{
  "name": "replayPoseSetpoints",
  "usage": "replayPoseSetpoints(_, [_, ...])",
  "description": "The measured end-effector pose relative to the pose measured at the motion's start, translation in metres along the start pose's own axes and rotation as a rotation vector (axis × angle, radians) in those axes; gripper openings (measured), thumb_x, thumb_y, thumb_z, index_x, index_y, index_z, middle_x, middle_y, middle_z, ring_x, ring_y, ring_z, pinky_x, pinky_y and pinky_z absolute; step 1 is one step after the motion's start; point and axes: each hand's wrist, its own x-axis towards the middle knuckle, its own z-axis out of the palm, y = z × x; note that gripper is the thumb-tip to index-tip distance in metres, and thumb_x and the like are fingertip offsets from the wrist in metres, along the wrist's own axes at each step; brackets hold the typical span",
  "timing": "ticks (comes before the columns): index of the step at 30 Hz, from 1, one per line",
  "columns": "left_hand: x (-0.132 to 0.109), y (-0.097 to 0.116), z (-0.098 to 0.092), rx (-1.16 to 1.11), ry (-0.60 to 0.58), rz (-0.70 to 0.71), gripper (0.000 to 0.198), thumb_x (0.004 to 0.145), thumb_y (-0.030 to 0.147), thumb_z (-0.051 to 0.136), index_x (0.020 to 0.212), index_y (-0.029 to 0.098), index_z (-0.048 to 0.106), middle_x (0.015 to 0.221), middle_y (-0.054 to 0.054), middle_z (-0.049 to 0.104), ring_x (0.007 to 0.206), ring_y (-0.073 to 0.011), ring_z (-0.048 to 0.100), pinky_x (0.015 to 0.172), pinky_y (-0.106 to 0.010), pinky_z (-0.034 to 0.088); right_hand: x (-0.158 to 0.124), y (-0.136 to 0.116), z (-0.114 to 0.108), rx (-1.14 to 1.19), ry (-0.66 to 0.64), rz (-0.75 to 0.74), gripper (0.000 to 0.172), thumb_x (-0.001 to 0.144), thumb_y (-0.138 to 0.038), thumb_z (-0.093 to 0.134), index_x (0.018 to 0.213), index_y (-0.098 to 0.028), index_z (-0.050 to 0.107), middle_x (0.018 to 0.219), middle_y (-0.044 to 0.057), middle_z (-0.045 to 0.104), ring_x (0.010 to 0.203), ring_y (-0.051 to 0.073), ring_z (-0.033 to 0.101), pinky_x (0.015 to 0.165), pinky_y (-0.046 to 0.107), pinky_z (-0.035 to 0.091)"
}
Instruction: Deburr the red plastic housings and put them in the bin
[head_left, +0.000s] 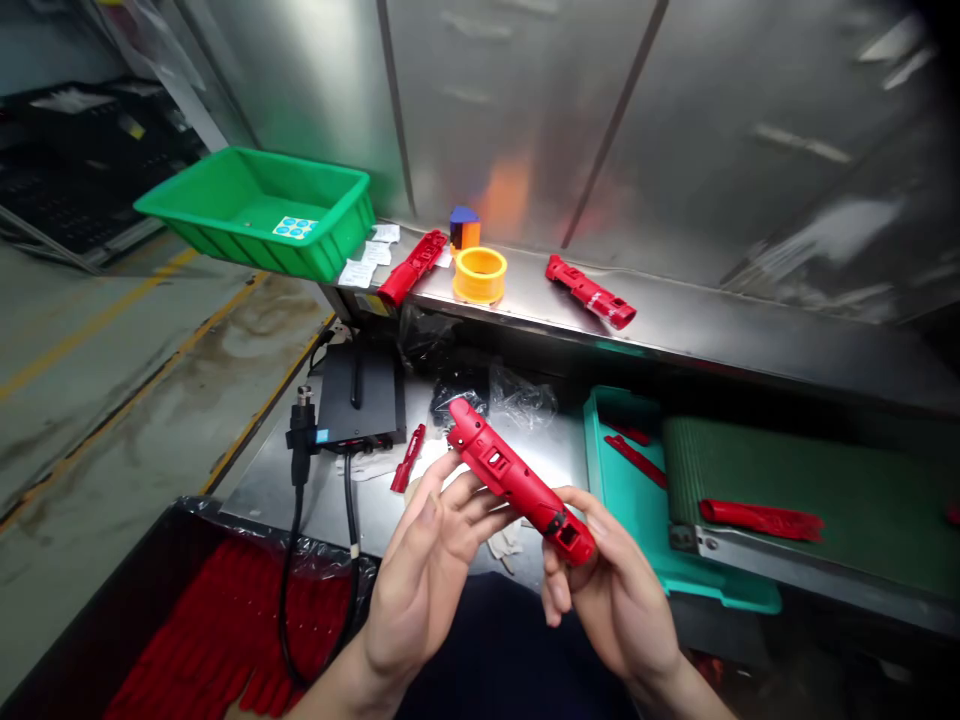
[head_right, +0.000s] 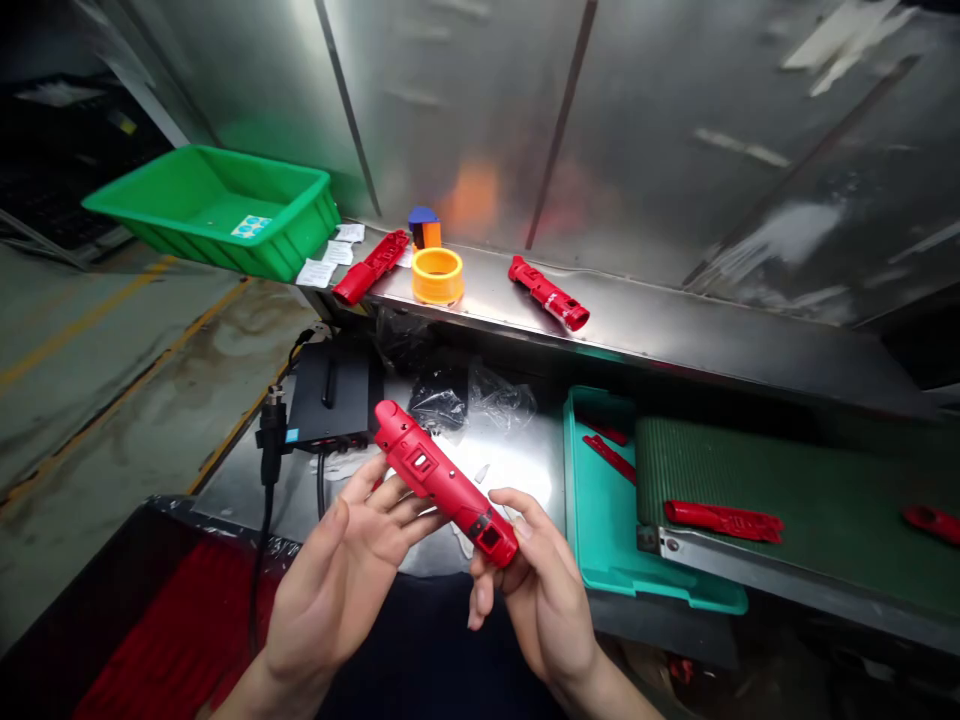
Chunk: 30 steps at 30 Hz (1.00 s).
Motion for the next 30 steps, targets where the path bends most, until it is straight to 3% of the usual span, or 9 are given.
replayPoseSetpoints(11, [0.013,-0.024,0.037,0.185,0.045,0.023,0.040,0.095,0.046,0.074,0.131,0.029,0.070,0.121,-0.010,0.076,0.116,-0.0336,0.071,0.101,-0.049,0.056,-0.011,-0.019,-0.038,0.156,-0.125,0.076,0.036,0.105,-0.046,0.062,0.134,-0.024,0.061,0.085,0.008,0.076,0.055,0.018,0.067,0.052,0.030,0.061])
replayPoseSetpoints(17, [0.013,-0.032,0.045,0.239,0.089,0.055,0.048,0.087,0.043,0.083,0.130,0.031,0.065,0.126,-0.008,0.072,0.122,-0.0322,0.069,0.104,-0.043,0.056,-0.017,-0.001,-0.036,0.198,-0.198,0.074,0.050,0.100,-0.056,0.068,0.138,-0.027,0.055,0.086,0.007,0.077,0.052,0.021,0.069,0.050,0.031,0.059])
replayPoseSetpoints(20, [0.015,-0.035,0.045,0.192,0.078,-0.043,0.059,0.084,0.044,0.086,0.133,0.031,0.056,0.117,-0.009,0.074,0.103,-0.0310,0.076,0.094,-0.044,0.060,-0.023,0.010,-0.031,0.087,-0.266,0.046,0.055,0.100,-0.063,0.065,0.139,-0.028,0.050,0.095,0.010,0.079,0.062,0.025,0.076,0.059,0.036,0.061])
replayPoseSetpoints(23, [0.017,-0.035,0.030,0.133,0.183,-0.108,0.066,0.087,0.045,0.080,0.141,0.030,0.046,0.094,-0.003,0.075,0.075,-0.0233,0.074,0.075,-0.037,0.061,-0.022,0.014,-0.039,-0.207,-0.192,-0.021,0.049,0.101,-0.067,0.062,0.124,-0.024,0.055,0.090,0.011,0.079,0.073,0.027,0.077,0.074,0.041,0.060])
replayPoseSetpoints(26, [0.018,-0.029,-0.002,0.082,0.397,0.010,0.058,0.088,0.041,0.079,0.138,0.030,0.051,0.090,0.000,0.073,0.074,-0.0202,0.071,0.067,-0.030,0.059,-0.006,0.019,-0.066,-0.585,-0.013,-0.094,0.042,0.106,-0.063,0.055,0.095,-0.023,0.056,0.069,0.005,0.072,0.064,0.024,0.070,0.070,0.037,0.058])
replayPoseSetpoints(28, [0.014,-0.023,-0.029,0.061,0.539,0.047,0.049,0.089,0.039,0.078,0.132,0.028,0.057,0.097,-0.001,0.074,0.080,-0.0212,0.073,0.065,-0.030,0.060,0.016,0.027,-0.087,-0.812,0.032,-0.108,0.042,0.105,-0.062,0.053,0.094,-0.022,0.058,0.072,0.006,0.072,0.065,0.024,0.071,0.068,0.037,0.059])
replayPoseSetpoints(30, [0.005,-0.018,-0.057,0.051,0.667,0.025,0.042,0.093,0.039,0.073,0.130,0.025,0.059,0.103,-0.004,0.076,0.084,-0.0236,0.076,0.065,-0.032,0.061,0.043,0.041,-0.099,-0.959,-0.027,-0.107,0.044,0.101,-0.062,0.055,0.105,-0.020,0.063,0.083,0.010,0.075,0.075,0.028,0.075,0.071,0.040,0.061])
